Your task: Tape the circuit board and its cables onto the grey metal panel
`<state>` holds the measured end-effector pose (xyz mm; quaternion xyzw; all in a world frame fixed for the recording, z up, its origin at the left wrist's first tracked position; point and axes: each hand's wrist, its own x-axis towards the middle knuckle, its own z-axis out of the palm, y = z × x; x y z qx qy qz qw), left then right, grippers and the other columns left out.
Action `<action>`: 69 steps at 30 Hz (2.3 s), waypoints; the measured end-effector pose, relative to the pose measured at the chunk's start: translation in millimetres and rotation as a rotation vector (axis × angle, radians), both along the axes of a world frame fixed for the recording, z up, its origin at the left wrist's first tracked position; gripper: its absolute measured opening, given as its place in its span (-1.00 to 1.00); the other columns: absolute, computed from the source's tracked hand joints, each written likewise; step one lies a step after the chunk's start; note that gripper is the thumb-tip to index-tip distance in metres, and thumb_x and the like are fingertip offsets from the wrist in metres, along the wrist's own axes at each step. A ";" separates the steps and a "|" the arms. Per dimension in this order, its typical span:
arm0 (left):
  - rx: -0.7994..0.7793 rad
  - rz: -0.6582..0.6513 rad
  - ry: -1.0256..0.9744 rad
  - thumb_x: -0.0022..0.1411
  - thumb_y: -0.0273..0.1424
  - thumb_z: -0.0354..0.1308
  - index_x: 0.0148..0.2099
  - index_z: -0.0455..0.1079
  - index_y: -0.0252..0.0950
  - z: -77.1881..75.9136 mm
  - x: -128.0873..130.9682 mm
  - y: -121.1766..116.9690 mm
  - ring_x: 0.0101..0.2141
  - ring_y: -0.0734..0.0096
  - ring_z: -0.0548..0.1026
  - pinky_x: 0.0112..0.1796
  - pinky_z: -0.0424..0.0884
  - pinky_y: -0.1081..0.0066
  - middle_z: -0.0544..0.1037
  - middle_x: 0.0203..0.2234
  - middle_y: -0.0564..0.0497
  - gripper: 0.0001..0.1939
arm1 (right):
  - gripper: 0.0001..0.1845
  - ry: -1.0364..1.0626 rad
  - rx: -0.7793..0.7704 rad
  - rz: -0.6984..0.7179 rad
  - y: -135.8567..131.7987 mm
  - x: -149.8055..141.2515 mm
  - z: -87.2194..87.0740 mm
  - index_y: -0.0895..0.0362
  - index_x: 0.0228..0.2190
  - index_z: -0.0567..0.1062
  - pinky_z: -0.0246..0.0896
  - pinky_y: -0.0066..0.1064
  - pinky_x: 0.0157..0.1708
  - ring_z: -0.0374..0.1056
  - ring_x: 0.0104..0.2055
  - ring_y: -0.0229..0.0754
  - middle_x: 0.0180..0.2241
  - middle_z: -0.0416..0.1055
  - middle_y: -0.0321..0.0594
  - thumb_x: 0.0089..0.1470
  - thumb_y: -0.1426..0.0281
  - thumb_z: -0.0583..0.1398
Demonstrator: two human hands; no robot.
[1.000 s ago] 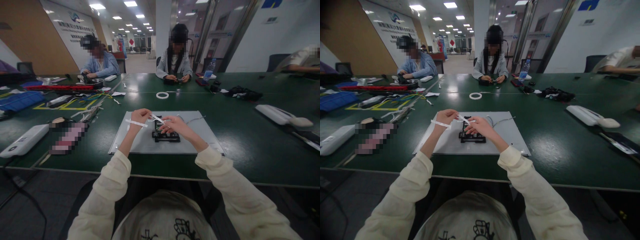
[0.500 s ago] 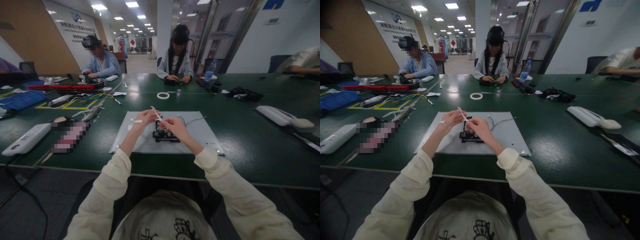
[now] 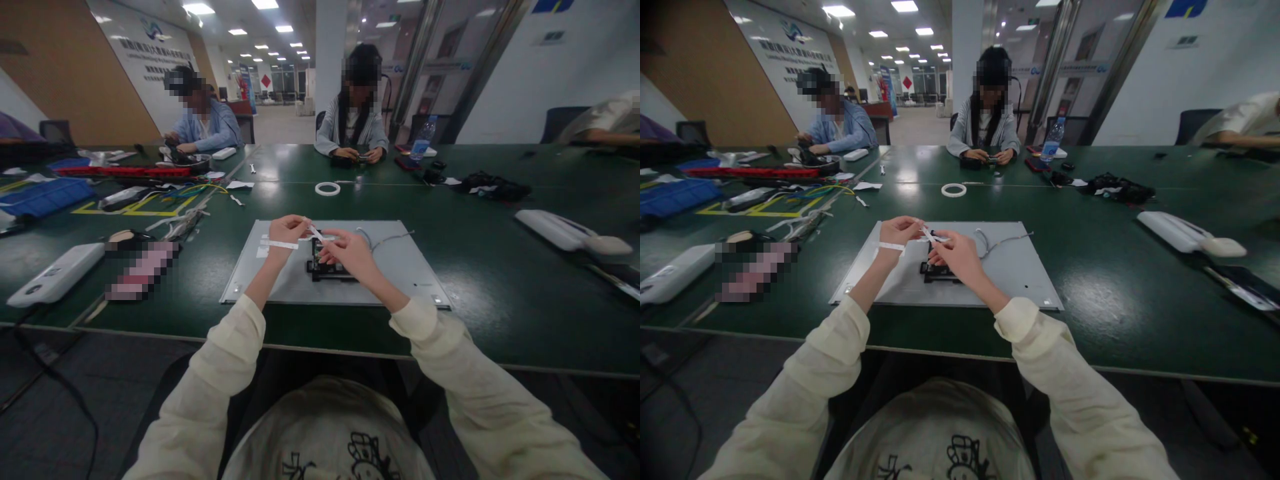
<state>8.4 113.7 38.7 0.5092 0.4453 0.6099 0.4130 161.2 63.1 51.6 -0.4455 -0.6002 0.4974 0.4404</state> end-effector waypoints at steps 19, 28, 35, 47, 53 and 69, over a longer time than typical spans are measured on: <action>0.078 -0.134 0.433 0.02 -0.21 0.15 -0.54 0.35 -0.33 -7.3 -11.0 2.9 -0.69 0.53 0.39 -0.68 0.26 0.58 0.44 -0.70 0.06 -0.72 | -0.66 -0.684 0.772 0.283 -6.8 40.3 -1.3 0.08 -0.05 0.43 0.20 -0.34 -0.15 0.37 -0.14 -0.16 -0.14 0.44 -0.18 0.13 0.46 0.07; 0.054 -0.387 0.586 0.01 -0.20 0.17 -0.51 0.40 -0.33 -1.5 -30.4 -3.1 -0.67 0.53 0.38 -0.63 0.23 0.56 0.42 -0.71 0.06 -0.72 | -0.76 -0.843 1.135 0.261 -20.4 34.2 -5.7 0.12 -0.23 0.52 0.27 -0.27 -0.15 0.31 -0.12 -0.15 -0.17 0.40 -0.07 0.16 0.44 0.06; 0.223 -0.298 1.035 0.16 -0.23 0.03 -0.53 0.35 -0.26 -13.3 -32.7 -6.5 -0.66 0.48 0.32 -0.53 0.17 0.50 0.36 -0.73 0.10 -0.71 | -0.70 -0.800 1.146 0.380 -24.4 42.4 -20.1 0.13 -0.19 0.51 0.31 -0.25 -0.11 0.36 -0.12 -0.16 -0.18 0.45 -0.08 0.18 0.47 0.01; 0.251 -0.332 0.976 0.17 -0.25 0.02 -0.50 0.29 -0.25 -15.0 -25.6 -8.2 -0.62 0.45 0.25 -0.52 0.08 0.47 0.30 -0.71 0.12 -0.75 | -0.72 -0.882 1.225 0.334 -25.1 39.7 -30.9 0.16 -0.21 0.51 0.30 -0.30 -0.11 0.36 -0.15 -0.18 -0.20 0.46 -0.12 0.19 0.45 0.02; 0.215 -0.409 0.947 0.11 -0.33 0.05 -0.44 0.29 -0.27 -15.9 -28.6 -8.2 -0.63 0.50 0.26 -0.54 0.12 0.50 0.29 -0.70 0.16 -0.86 | -0.75 -0.874 1.243 0.355 -26.4 37.9 -31.6 0.19 -0.22 0.50 0.29 -0.31 -0.15 0.36 -0.16 -0.18 -0.22 0.46 -0.09 0.18 0.47 0.04; 0.111 -0.556 0.842 0.16 -0.33 -0.01 -0.39 0.28 -0.31 -26.6 -37.6 -2.7 -0.63 0.56 0.36 -0.53 0.27 0.54 0.39 -0.66 0.13 -0.83 | -0.76 -0.817 1.241 0.355 -30.0 37.6 -33.0 0.22 -0.25 0.51 0.30 -0.33 -0.18 0.38 -0.21 -0.20 -0.24 0.48 -0.17 0.18 0.45 0.05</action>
